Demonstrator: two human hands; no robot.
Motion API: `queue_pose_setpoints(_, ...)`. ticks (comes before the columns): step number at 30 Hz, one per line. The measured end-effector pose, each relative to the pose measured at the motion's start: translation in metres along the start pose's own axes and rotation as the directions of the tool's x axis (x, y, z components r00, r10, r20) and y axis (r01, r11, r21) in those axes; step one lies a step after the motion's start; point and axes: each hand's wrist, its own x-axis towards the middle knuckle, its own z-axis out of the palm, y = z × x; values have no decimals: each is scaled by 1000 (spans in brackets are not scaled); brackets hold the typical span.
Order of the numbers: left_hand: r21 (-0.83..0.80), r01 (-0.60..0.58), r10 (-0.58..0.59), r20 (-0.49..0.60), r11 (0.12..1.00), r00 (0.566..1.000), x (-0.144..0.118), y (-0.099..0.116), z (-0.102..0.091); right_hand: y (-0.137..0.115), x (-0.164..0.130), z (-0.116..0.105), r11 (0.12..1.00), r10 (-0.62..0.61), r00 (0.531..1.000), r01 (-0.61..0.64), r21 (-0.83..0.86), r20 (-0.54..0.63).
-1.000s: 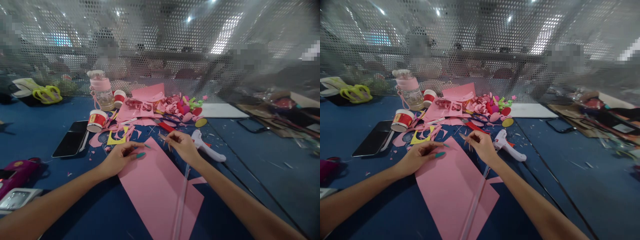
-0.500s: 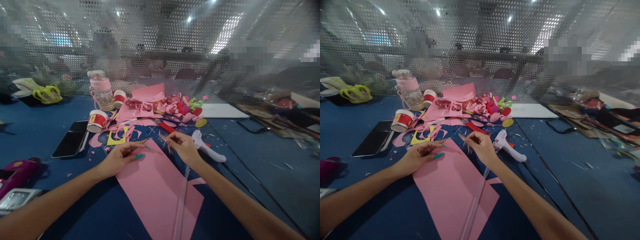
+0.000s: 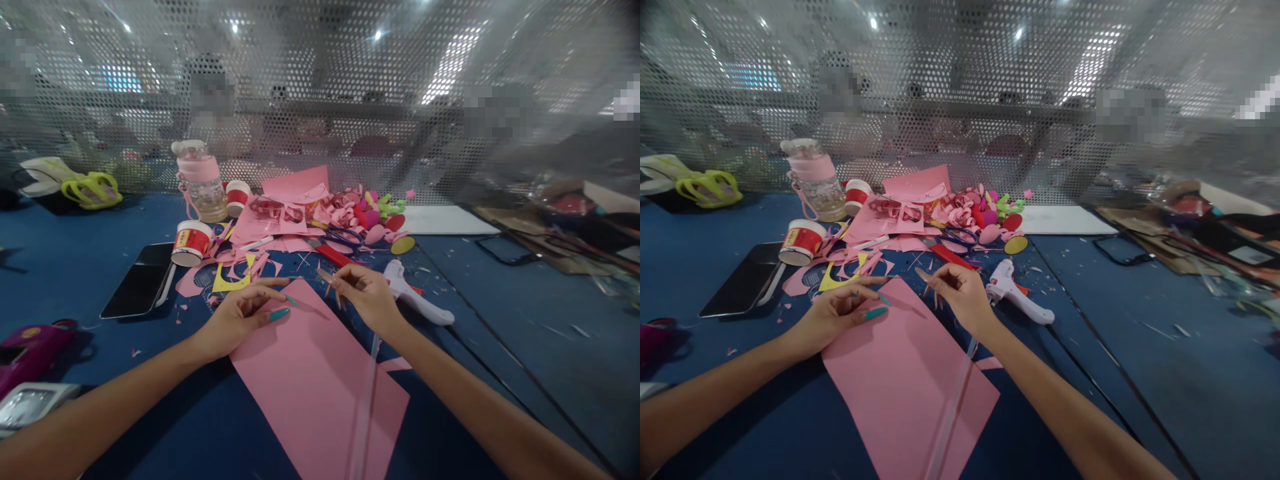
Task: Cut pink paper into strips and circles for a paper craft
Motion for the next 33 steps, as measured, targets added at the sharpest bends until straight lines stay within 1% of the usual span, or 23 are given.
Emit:
queue_pose_setpoints(6, -14, 4, -4, 10, 1000, 1000, 0, 2, 0, 1, 0, -2, 1000, -10, 1000, 10, 1, -15)
queue_pose_setpoints(12, -11, -38, 38, 38, 999, 999, 0, 2, -1, -1, 0, 0, 1000, -8, 1000, 7, -8, -30)
queue_pose_setpoints(19, -13, -39, 40, 51, 999, 998, -1, 2, 0, -5, -3, 3, 1000, -18, 997, 17, -22, -69)
queue_pose_setpoints(27, -29, -35, 37, 59, 999, 998, -2, -2, -2, -3, -3, 4, 999, -13, 996, 9, -40, -91)
queue_pose_setpoints(30, -29, -33, 35, 62, 999, 997, -2, -3, -2, -3, -4, 4, 999, -16, 996, 14, -30, -86)
queue_pose_setpoints(33, 6, -48, 47, 51, 999, 998, -1, -3, -2, -2, -3, 4, 999, -30, 996, 31, 10, -84)
